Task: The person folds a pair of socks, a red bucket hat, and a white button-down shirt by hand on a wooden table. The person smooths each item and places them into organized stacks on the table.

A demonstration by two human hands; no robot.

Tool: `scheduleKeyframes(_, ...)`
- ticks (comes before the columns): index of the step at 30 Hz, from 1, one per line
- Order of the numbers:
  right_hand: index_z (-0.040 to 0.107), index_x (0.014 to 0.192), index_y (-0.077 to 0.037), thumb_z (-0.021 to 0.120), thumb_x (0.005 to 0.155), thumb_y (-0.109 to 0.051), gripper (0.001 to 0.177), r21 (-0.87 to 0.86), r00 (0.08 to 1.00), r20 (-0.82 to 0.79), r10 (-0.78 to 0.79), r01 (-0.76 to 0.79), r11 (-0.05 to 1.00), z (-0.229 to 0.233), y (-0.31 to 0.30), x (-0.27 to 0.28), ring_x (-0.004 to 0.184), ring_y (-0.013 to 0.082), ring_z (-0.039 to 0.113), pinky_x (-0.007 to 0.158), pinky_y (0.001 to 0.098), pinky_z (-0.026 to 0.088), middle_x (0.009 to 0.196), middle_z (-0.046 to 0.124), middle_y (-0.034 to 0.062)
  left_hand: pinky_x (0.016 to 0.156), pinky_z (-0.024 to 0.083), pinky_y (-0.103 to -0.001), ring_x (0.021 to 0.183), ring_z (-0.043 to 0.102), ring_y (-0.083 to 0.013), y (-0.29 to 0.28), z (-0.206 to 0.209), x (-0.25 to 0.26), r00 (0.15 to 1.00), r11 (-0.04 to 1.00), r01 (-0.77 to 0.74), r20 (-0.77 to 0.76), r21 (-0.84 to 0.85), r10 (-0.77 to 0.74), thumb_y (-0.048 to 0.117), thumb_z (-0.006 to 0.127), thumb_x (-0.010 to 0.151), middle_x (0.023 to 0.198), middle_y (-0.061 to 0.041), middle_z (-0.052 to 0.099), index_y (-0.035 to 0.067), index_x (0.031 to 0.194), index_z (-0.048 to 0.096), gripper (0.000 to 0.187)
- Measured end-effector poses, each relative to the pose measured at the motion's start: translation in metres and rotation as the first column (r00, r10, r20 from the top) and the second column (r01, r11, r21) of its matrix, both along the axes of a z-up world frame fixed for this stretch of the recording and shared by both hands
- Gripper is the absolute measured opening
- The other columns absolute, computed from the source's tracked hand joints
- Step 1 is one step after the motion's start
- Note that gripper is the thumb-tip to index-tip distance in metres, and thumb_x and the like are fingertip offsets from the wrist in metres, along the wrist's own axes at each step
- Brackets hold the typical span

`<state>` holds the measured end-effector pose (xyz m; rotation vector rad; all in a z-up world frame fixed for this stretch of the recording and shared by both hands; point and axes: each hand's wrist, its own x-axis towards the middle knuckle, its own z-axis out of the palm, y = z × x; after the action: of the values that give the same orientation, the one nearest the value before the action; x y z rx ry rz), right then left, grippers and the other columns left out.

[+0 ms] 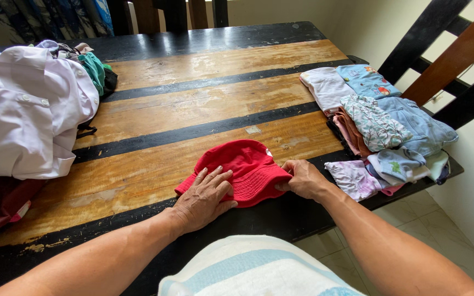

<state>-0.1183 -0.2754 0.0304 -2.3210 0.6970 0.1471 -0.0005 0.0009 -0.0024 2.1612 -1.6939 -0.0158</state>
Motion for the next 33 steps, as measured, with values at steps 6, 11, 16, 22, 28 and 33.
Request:
scheduleKeyframes(6,0.075,0.098,-0.008,0.087,0.077,-0.024,0.028,-0.061,0.996,0.015,-0.088,0.089,0.994,-0.006,-0.003,0.002,0.072,0.0164,0.071,0.069,0.0316,0.057,0.086,0.079,0.0081,0.124,0.019,-0.057,0.151,0.03,-0.0367,0.001,-0.005,-0.005,0.995,0.997,-0.04,-0.089,-0.065,0.034,0.038,0.055,0.101,0.154,-0.012,0.046,0.012,0.107,0.061,0.028)
scheduleKeyframes(11,0.075,0.101,-0.006,0.083,0.079,-0.014,0.024,-0.053,0.992,0.02,-0.122,0.123,0.991,-0.005,-0.002,0.001,0.077,0.017,0.074,0.071,0.0328,0.06,0.092,0.08,0.0091,0.12,0.013,-0.061,0.148,0.024,-0.0405,0.005,0.002,-0.015,1.0,1.0,-0.001,-0.019,-0.007,0.001,0.042,0.059,0.096,0.154,-0.015,0.042,0.014,0.109,0.063,0.031)
scheduleKeyframes(16,0.07,0.11,-0.008,0.064,0.079,0.004,0.035,-0.078,0.992,0.104,-0.073,0.081,0.994,0.012,-0.004,0.001,0.094,0.0204,0.072,0.082,0.0335,0.059,0.105,0.074,0.0097,0.119,0.011,-0.06,0.149,0.021,-0.039,0.002,0.018,-0.022,0.989,0.99,-0.086,-0.111,0.111,0.098,0.046,0.06,0.095,0.155,-0.013,0.041,0.013,0.11,0.064,0.037)
scheduleKeyframes(22,0.072,0.11,-0.007,0.057,0.084,0.003,0.031,-0.517,0.765,0.544,0.344,-0.017,0.856,0.017,0.057,0.014,0.105,0.0284,0.067,0.096,0.0388,0.055,0.105,0.071,0.0138,0.116,0.035,-0.051,0.138,0.049,-0.0289,-0.01,0.017,-0.019,0.976,0.982,-0.17,-0.12,0.085,0.179,0.04,0.052,0.105,0.137,-0.007,0.058,0.013,0.11,0.065,0.031)
scheduleKeyframes(28,0.057,0.136,-0.002,0.058,0.094,-0.006,0.042,-0.568,0.766,0.372,0.524,-0.259,0.781,-0.029,0.082,0.025,0.137,0.037,0.047,0.114,0.047,0.035,0.14,0.058,0.0203,0.105,0.034,-0.052,0.134,0.042,-0.0358,-0.023,0.001,-0.011,0.958,0.959,-0.284,-0.035,0.0,0.284,0.04,0.058,0.094,0.154,-0.017,0.038,0.005,0.146,0.046,0.064)
scheduleKeyframes(33,0.047,0.145,-0.001,0.057,0.098,-0.012,0.05,-0.618,0.727,0.336,0.598,-0.309,0.723,-0.045,0.069,0.017,0.147,0.0379,0.036,0.121,0.0472,0.027,0.155,0.043,0.0224,0.116,0.027,-0.049,0.145,0.029,-0.0349,-0.023,-0.001,-0.001,0.953,0.928,-0.303,0.041,0.216,0.302,0.054,0.052,0.098,0.166,-0.013,0.02,0.009,0.156,0.031,0.076)
